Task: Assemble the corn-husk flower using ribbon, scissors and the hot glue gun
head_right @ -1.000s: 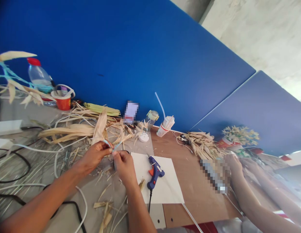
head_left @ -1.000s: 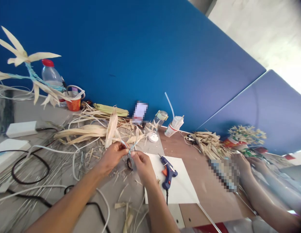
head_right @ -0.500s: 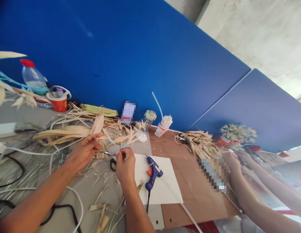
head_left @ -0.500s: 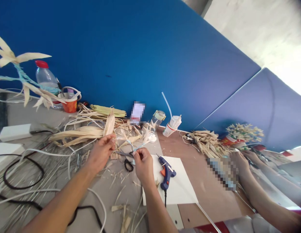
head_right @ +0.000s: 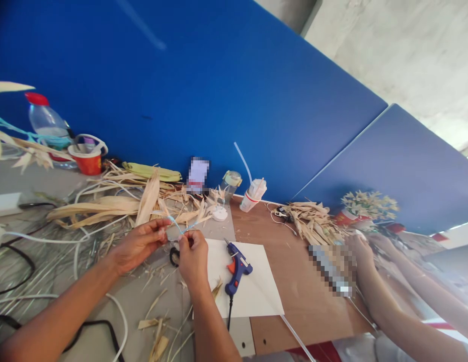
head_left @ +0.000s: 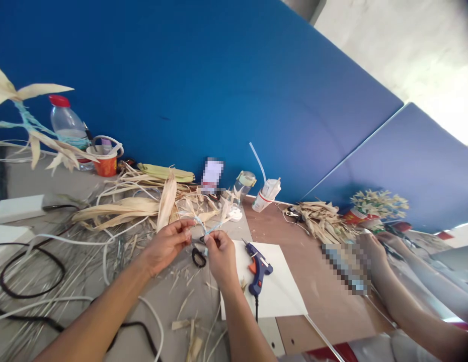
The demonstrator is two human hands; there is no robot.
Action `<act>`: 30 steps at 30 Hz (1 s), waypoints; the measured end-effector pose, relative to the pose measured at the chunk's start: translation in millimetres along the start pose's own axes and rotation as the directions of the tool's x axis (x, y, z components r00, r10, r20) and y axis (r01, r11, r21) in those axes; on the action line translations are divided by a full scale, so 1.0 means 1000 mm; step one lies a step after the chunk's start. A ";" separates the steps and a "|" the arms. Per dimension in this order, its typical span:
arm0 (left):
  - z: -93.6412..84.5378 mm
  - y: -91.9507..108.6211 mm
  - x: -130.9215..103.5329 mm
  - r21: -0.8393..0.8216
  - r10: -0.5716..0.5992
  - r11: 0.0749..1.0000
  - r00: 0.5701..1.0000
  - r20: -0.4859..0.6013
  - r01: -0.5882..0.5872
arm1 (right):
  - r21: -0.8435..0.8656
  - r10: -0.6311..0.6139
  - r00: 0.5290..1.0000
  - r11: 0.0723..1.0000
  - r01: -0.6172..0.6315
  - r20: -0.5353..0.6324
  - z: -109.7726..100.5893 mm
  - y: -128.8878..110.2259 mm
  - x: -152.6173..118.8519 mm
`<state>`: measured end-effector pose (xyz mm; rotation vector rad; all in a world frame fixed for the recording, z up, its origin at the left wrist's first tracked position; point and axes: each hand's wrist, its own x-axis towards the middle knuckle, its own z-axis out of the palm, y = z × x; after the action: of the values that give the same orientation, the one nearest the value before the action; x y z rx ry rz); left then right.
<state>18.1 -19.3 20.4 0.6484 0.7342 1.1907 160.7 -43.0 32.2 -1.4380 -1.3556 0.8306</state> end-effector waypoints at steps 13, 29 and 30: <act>-0.005 -0.012 0.003 0.478 0.061 0.876 0.998 0.017 -0.061 | 0.005 0.008 1.000 1.000 -0.008 0.009 -0.001 -0.002 0.000; 0.004 -0.012 -0.004 0.307 0.011 0.951 0.997 0.083 -0.036 | 0.037 0.000 0.996 0.999 -0.004 0.088 0.011 -0.007 -0.009; 0.004 -0.011 -0.004 0.289 0.013 0.957 0.997 0.082 -0.036 | 0.041 -0.001 0.996 0.999 -0.003 0.091 0.010 -0.006 -0.009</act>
<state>26.7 -26.4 15.3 0.9463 0.8434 1.0817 147.7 -50.4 33.4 -1.3837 -1.3978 0.9289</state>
